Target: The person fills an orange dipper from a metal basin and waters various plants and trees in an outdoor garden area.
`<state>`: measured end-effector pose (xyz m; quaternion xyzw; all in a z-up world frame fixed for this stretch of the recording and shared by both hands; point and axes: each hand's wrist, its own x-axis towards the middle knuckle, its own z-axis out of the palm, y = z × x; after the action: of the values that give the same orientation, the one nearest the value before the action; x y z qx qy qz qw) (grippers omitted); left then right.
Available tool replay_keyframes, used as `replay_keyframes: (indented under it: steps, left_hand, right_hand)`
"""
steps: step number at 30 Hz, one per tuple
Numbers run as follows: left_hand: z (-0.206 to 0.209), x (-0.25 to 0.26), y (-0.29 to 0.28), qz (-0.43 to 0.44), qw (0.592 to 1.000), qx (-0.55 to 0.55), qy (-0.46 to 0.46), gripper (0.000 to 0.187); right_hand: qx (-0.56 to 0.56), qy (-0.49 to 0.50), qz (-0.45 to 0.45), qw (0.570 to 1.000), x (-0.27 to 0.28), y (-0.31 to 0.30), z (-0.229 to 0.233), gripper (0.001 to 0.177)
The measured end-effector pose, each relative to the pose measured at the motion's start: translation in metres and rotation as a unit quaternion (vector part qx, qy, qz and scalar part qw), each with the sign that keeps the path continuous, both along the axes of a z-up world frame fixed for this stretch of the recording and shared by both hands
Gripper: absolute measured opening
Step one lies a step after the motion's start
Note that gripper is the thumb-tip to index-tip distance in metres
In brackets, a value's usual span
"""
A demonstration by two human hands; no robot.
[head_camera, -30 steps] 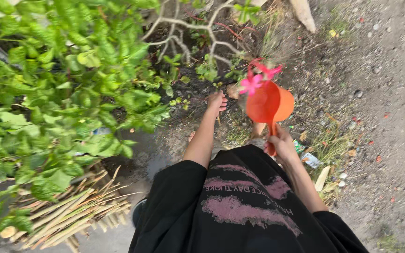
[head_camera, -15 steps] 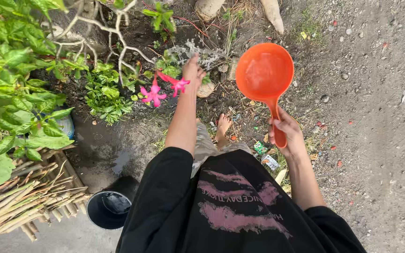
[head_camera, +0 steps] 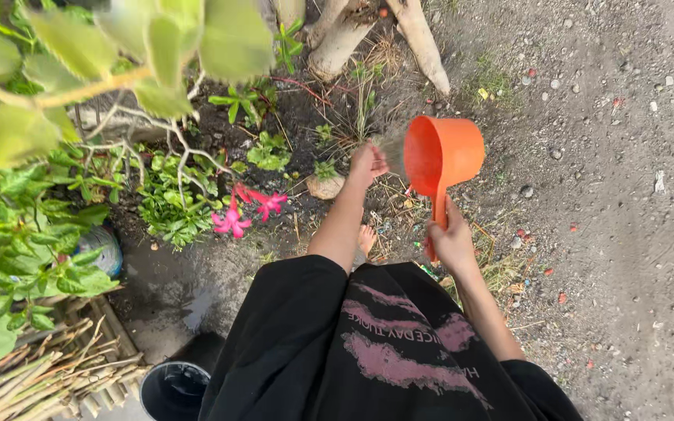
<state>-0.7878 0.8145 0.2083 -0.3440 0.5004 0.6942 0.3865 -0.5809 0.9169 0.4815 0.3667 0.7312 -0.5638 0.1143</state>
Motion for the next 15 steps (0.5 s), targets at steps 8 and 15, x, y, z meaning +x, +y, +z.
replay_keyframes:
  steps: [8, 15]
  left_hand:
    - [0.025, -0.073, 0.034, 0.035, 0.988, 0.123, 0.089, 0.037]
    - [0.024, -0.092, -0.007, 0.214, 0.977, 0.014, 0.021, 0.029]
  right_hand:
    - [-0.317, 0.195, -0.130, 0.919, -0.031, 0.055, -0.006, 0.067]
    - [-0.374, 0.159, -0.136, 0.904, -0.043, 0.143, -0.083, 0.055]
